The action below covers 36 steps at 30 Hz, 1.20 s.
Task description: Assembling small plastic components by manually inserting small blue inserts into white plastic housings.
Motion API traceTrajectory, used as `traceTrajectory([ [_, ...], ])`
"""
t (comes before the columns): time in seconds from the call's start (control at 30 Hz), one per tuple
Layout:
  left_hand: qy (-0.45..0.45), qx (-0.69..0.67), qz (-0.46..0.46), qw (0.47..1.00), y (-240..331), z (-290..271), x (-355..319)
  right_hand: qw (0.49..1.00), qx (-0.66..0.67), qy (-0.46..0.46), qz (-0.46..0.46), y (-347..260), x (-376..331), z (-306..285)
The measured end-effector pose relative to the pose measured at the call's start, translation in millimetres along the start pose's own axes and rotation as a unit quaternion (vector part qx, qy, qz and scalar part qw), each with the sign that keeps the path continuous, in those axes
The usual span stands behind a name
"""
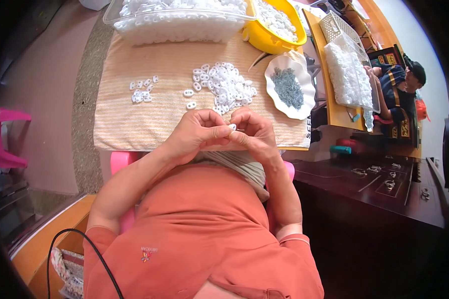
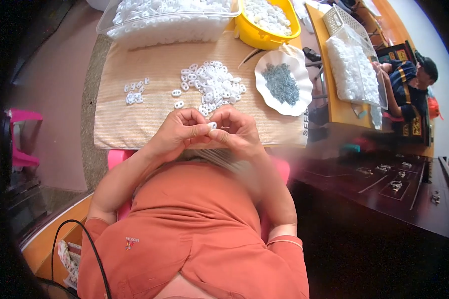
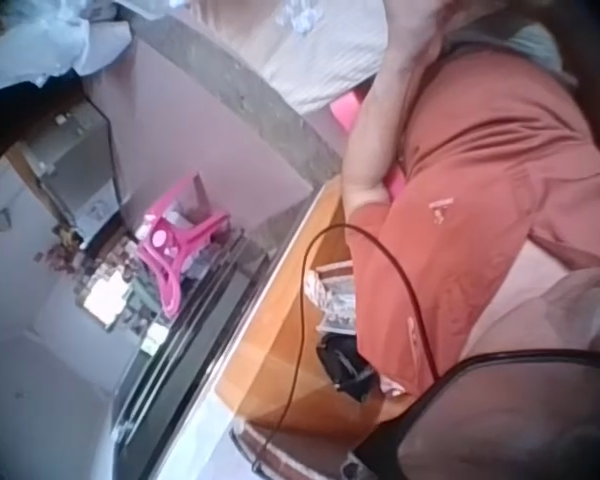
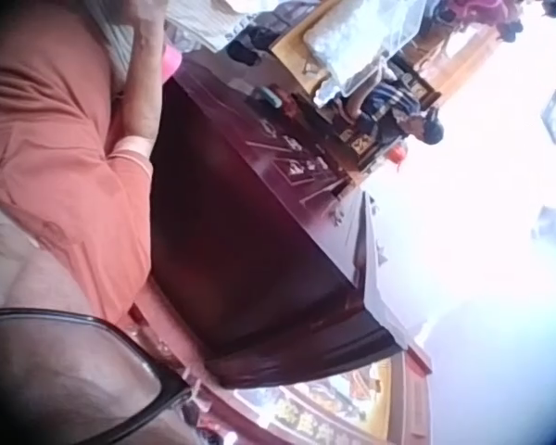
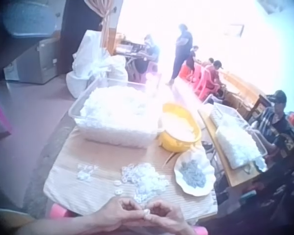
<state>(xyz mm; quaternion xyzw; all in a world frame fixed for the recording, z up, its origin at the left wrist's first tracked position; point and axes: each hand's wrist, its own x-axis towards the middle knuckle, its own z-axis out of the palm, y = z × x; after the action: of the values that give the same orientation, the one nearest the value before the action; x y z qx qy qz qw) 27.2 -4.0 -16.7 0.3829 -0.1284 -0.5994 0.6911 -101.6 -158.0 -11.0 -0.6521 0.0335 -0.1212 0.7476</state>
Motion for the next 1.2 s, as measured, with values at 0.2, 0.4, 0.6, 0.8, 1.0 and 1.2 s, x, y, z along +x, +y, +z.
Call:
traceTrajectory([
  [0.2,0.024,0.030,0.031,0.999,12.0,3.9,-2.8,0.998,-0.024,0.040,0.046,-14.4,1.1,-3.7],
  [0.4,0.078,0.130,0.123,0.981,23.0,-8.7,-1.7,0.965,-0.202,0.161,0.035,-45.0,27.2,-37.4],
  [0.6,0.133,0.148,0.163,0.966,20.6,-18.4,1.7,0.908,-0.353,0.222,-0.035,-90.3,84.2,-81.1],
  [0.8,0.160,0.142,0.183,0.960,26.2,-21.5,3.5,0.820,-0.436,0.344,-0.141,-97.3,133.8,-108.9],
  [1.0,0.199,0.209,0.248,0.925,42.2,-30.0,2.9,0.875,-0.431,0.200,-0.099,-64.1,104.1,-62.2],
  [1.2,0.281,0.251,0.316,0.871,53.2,-45.4,4.2,0.878,-0.472,0.050,-0.056,-38.7,101.9,-1.9],
])
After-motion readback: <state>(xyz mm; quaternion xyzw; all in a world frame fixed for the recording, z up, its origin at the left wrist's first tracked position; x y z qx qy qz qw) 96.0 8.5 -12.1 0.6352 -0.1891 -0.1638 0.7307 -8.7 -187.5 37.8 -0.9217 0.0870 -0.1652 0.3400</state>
